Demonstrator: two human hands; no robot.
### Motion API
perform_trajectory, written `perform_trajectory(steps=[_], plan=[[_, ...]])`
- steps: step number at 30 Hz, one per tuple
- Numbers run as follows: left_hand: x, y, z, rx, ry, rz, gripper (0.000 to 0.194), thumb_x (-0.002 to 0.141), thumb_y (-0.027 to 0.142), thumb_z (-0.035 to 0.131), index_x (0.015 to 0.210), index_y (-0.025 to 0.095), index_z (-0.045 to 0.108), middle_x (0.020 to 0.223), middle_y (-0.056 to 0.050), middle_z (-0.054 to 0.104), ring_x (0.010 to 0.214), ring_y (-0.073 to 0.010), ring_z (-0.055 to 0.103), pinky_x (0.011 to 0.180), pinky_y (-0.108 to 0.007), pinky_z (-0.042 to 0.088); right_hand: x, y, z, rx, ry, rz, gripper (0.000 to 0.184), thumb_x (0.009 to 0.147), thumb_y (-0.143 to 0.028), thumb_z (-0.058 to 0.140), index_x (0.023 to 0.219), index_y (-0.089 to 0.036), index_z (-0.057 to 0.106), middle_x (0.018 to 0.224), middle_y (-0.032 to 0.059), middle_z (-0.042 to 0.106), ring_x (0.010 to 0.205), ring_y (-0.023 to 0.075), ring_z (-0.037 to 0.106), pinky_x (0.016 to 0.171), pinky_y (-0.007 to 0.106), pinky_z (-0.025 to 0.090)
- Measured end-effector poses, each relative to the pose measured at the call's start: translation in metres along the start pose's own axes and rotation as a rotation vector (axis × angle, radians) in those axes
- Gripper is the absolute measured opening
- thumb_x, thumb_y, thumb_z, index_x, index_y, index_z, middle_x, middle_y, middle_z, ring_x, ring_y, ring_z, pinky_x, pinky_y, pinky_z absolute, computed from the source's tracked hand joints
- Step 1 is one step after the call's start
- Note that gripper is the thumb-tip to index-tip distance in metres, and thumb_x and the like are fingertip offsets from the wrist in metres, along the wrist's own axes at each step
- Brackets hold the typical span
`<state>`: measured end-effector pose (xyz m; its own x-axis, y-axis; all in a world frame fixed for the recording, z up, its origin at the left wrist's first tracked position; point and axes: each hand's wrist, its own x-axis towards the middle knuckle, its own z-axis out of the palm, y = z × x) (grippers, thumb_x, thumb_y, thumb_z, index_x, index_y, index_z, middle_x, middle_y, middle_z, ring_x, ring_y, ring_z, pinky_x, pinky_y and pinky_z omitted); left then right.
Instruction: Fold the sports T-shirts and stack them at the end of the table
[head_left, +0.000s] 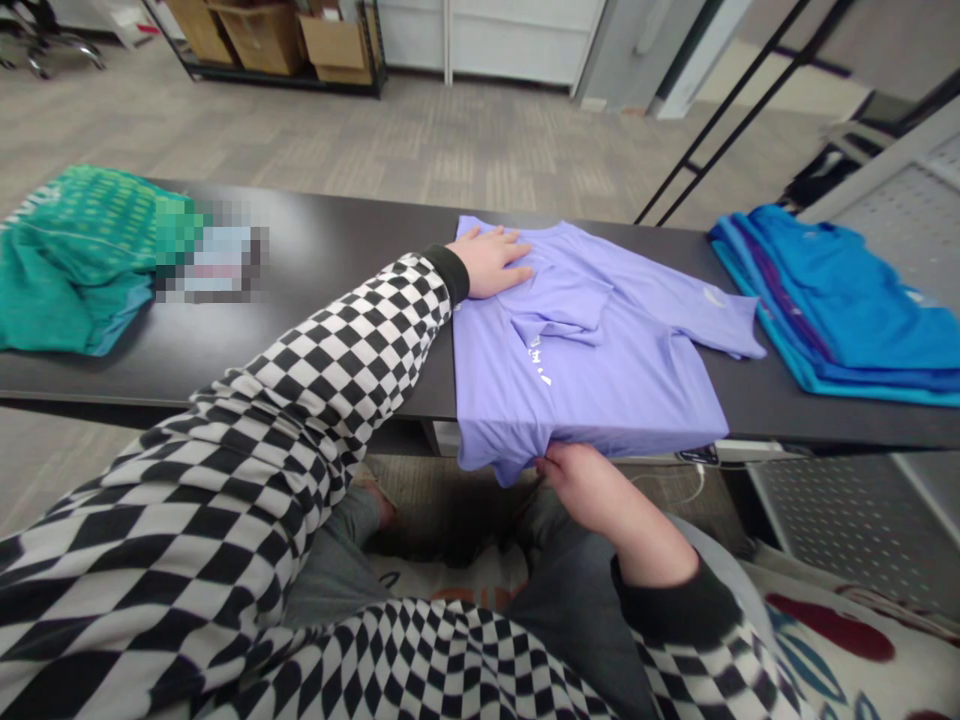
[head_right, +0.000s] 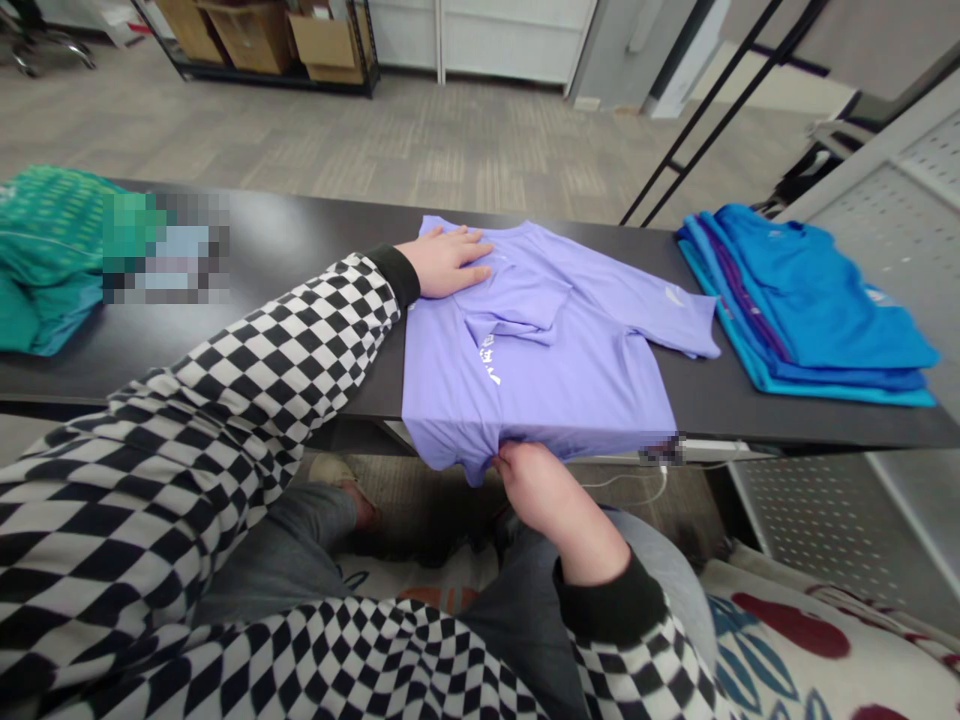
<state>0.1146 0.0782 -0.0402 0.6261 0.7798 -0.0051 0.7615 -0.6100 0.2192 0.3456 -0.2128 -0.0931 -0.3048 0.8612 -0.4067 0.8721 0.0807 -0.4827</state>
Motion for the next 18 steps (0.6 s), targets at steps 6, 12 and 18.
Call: perform_trajectory(steps=[6, 12, 18], plan=[[0.0, 0.001, 0.0, 0.009, -0.001, -0.001, 0.075, 0.113, 0.067, 0.037, 0.179, 0.033, 0.043, 0.189, -0.006, 0.033, 0.175, -0.0394, 0.026, 0.142, -0.066, 0.013, 0.004, 0.003, 0.007, 0.307, 0.028, -0.101, 0.03, 0.096, -0.028, 0.076, 0.124, -0.018, 0.083, 0.123, 0.0124, 0.086, 0.111, 0.0296, 0.08, 0.1, 0.036, 0.056], [0.001, 0.0, 0.0, 0.016, -0.007, -0.005, 0.075, 0.113, 0.067, 0.038, 0.179, 0.034, 0.042, 0.189, -0.006, 0.033, 0.175, -0.0394, 0.026, 0.142, -0.066, 0.012, 0.016, 0.001, 0.018, 0.416, 0.036, 0.008, 0.022, 0.094, -0.036, 0.077, 0.104, -0.017, 0.085, 0.105, 0.0096, 0.088, 0.1, 0.0306, 0.081, 0.09, 0.036, 0.057], [0.001, 0.002, -0.001, 0.008, -0.012, -0.01, 0.076, 0.112, 0.067, 0.037, 0.179, 0.032, 0.042, 0.19, -0.007, 0.032, 0.176, -0.0393, 0.024, 0.142, -0.067, 0.01, 0.018, -0.001, 0.025, 0.25, 0.078, -0.044, 0.014, 0.086, -0.019, 0.074, 0.098, -0.017, 0.081, 0.106, 0.0129, 0.087, 0.1, 0.0301, 0.08, 0.086, 0.034, 0.055]])
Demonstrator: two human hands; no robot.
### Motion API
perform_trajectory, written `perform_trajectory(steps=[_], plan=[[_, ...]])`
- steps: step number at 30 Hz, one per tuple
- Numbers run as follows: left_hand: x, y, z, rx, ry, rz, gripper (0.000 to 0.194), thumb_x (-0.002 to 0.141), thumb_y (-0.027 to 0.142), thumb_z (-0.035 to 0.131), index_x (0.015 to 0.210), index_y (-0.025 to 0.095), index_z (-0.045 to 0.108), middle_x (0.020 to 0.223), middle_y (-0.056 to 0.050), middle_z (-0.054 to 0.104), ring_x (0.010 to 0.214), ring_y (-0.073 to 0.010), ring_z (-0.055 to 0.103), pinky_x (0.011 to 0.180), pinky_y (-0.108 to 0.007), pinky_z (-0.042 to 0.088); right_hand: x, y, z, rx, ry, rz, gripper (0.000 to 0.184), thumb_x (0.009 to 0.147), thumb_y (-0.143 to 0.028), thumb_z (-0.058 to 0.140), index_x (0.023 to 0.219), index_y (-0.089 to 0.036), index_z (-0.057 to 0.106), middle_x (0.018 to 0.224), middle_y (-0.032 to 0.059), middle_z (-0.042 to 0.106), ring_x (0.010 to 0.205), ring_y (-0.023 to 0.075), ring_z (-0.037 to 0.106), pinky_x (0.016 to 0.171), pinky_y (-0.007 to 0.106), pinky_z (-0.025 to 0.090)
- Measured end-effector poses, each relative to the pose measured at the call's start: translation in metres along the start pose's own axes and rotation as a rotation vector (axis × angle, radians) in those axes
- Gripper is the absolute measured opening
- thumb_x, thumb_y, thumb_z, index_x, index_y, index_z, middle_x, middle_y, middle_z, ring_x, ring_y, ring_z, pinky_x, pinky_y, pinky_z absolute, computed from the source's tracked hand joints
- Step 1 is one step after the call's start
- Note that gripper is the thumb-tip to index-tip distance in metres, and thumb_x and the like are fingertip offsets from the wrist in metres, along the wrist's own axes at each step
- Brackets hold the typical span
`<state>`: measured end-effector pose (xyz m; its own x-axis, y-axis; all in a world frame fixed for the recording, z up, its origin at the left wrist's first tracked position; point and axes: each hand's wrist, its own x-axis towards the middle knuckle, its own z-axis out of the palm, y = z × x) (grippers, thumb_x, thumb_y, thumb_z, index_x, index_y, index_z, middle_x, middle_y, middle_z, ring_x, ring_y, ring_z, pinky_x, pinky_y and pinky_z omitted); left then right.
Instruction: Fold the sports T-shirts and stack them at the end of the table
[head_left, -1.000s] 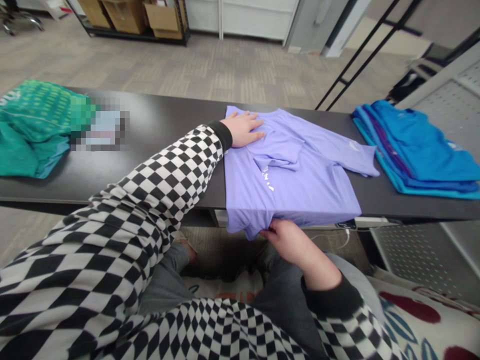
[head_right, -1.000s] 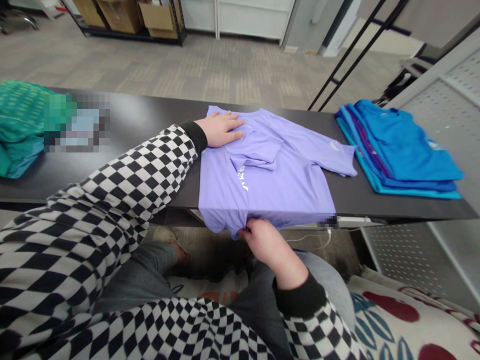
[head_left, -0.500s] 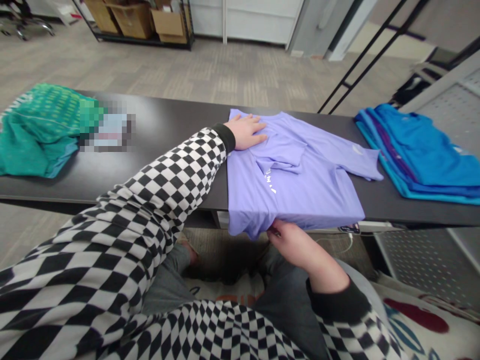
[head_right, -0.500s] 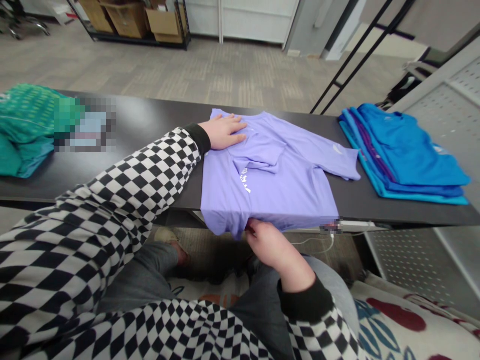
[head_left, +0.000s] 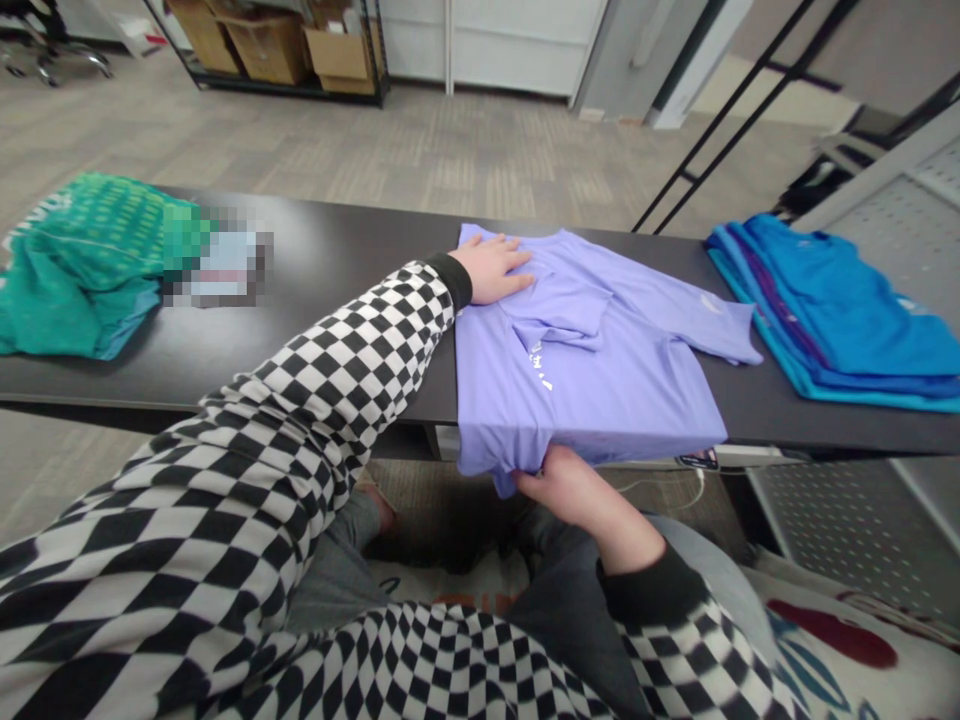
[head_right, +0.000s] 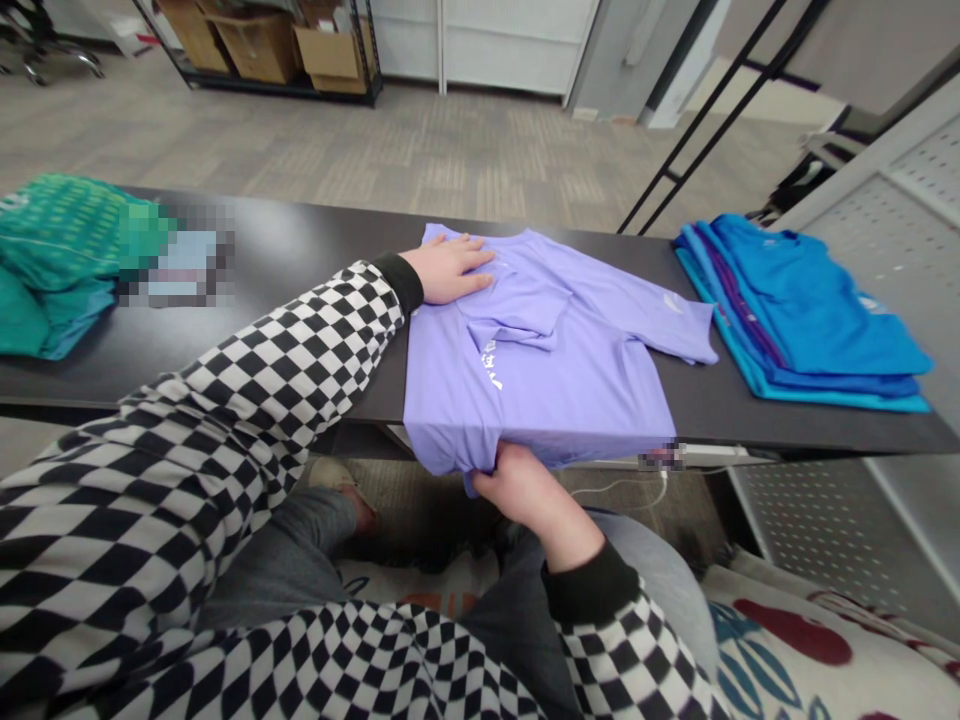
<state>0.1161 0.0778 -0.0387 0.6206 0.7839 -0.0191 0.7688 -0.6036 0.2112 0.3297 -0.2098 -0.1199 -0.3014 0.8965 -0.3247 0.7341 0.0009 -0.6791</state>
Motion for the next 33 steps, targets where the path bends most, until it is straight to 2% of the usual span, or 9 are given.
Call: perform_trajectory(steps=[5, 9, 13, 16, 21, 25, 27, 30, 33], plan=[[-0.002, 0.002, -0.001, -0.007, -0.004, -0.007, 0.076, 0.112, 0.067, 0.037, 0.179, 0.031, 0.043, 0.19, -0.007, 0.031, 0.176, -0.0393, 0.024, 0.142, -0.066, 0.01, 0.0, -0.003, 0.005, 0.11, -0.066, 0.062, 0.01, 0.081, -0.011, 0.069, 0.081, -0.02, 0.073, 0.074, 0.003, 0.078, 0.077, 0.022, 0.076, 0.069, 0.027, 0.05], [-0.002, 0.001, -0.001, -0.005, -0.009, -0.004, 0.076, 0.112, 0.067, 0.036, 0.179, 0.032, 0.042, 0.19, -0.006, 0.031, 0.176, -0.0388, 0.024, 0.142, -0.065, 0.011, -0.002, -0.002, 0.007, 0.172, -0.166, 0.177, 0.01, 0.085, -0.013, 0.07, 0.091, -0.019, 0.075, 0.063, -0.0008, 0.071, 0.059, 0.0193, 0.068, 0.06, 0.027, 0.048], [0.0, -0.001, 0.002, 0.007, -0.002, -0.01, 0.076, 0.111, 0.067, 0.037, 0.18, 0.035, 0.039, 0.19, -0.004, 0.031, 0.176, -0.0405, 0.022, 0.142, -0.066, 0.008, 0.001, 0.008, 0.013, 0.029, -0.107, 0.165, 0.023, 0.085, -0.015, 0.076, 0.108, -0.014, 0.08, 0.095, 0.0112, 0.085, 0.089, 0.0276, 0.079, 0.081, 0.032, 0.057], [0.002, -0.003, 0.004, 0.011, -0.002, -0.016, 0.076, 0.111, 0.067, 0.038, 0.181, 0.036, 0.038, 0.191, -0.003, 0.031, 0.176, -0.0413, 0.02, 0.142, -0.066, 0.006, 0.009, 0.017, 0.023, -0.089, -0.111, 0.168, 0.032, 0.086, -0.016, 0.078, 0.117, -0.011, 0.082, 0.123, 0.0207, 0.084, 0.115, 0.0348, 0.079, 0.097, 0.037, 0.058], [0.0, 0.0, 0.001, -0.008, -0.01, -0.007, 0.077, 0.111, 0.067, 0.037, 0.18, 0.034, 0.04, 0.191, -0.005, 0.031, 0.176, -0.0404, 0.023, 0.143, -0.065, 0.008, 0.019, 0.019, 0.038, -0.186, -0.125, 0.215, 0.033, 0.088, -0.016, 0.079, 0.121, -0.016, 0.083, 0.133, 0.0186, 0.083, 0.13, 0.0359, 0.075, 0.106, 0.038, 0.056], [-0.001, 0.001, 0.0, -0.037, 0.001, 0.001, 0.077, 0.11, 0.068, 0.039, 0.178, 0.032, 0.044, 0.19, -0.007, 0.033, 0.175, -0.0402, 0.024, 0.143, -0.066, 0.011, 0.011, 0.007, 0.034, 0.011, -0.026, 0.102, 0.03, 0.093, -0.027, 0.08, 0.121, -0.018, 0.082, 0.128, 0.015, 0.085, 0.124, 0.0329, 0.076, 0.105, 0.039, 0.057], [0.0, 0.0, 0.0, -0.051, 0.009, 0.009, 0.077, 0.11, 0.069, 0.04, 0.178, 0.033, 0.045, 0.189, -0.006, 0.034, 0.175, -0.0404, 0.024, 0.143, -0.066, 0.01, 0.003, 0.001, 0.03, 0.169, 0.027, 0.088, 0.027, 0.1, -0.041, 0.075, 0.111, -0.017, 0.081, 0.113, 0.0128, 0.087, 0.109, 0.0306, 0.079, 0.097, 0.038, 0.059], [0.002, -0.002, 0.002, -0.069, 0.012, 0.018, 0.076, 0.11, 0.069, 0.042, 0.178, 0.036, 0.045, 0.189, -0.003, 0.035, 0.176, -0.0411, 0.024, 0.143, -0.067, 0.007, -0.005, -0.002, 0.028, 0.334, 0.049, 0.074, 0.043, 0.106, -0.057, 0.065, 0.089, -0.019, 0.076, 0.085, 0.0073, 0.082, 0.084, 0.0263, 0.078, 0.083, 0.035, 0.059], [0.003, -0.003, 0.002, -0.068, 0.002, 0.011, 0.077, 0.109, 0.07, 0.042, 0.178, 0.034, 0.045, 0.19, -0.003, 0.033, 0.176, -0.0417, 0.023, 0.143, -0.066, 0.006, -0.003, 0.003, 0.034, 0.319, 0.051, 0.059, 0.033, 0.103, -0.049, 0.071, 0.092, -0.018, 0.078, 0.092, 0.0085, 0.085, 0.091, 0.0278, 0.08, 0.086, 0.035, 0.059]])
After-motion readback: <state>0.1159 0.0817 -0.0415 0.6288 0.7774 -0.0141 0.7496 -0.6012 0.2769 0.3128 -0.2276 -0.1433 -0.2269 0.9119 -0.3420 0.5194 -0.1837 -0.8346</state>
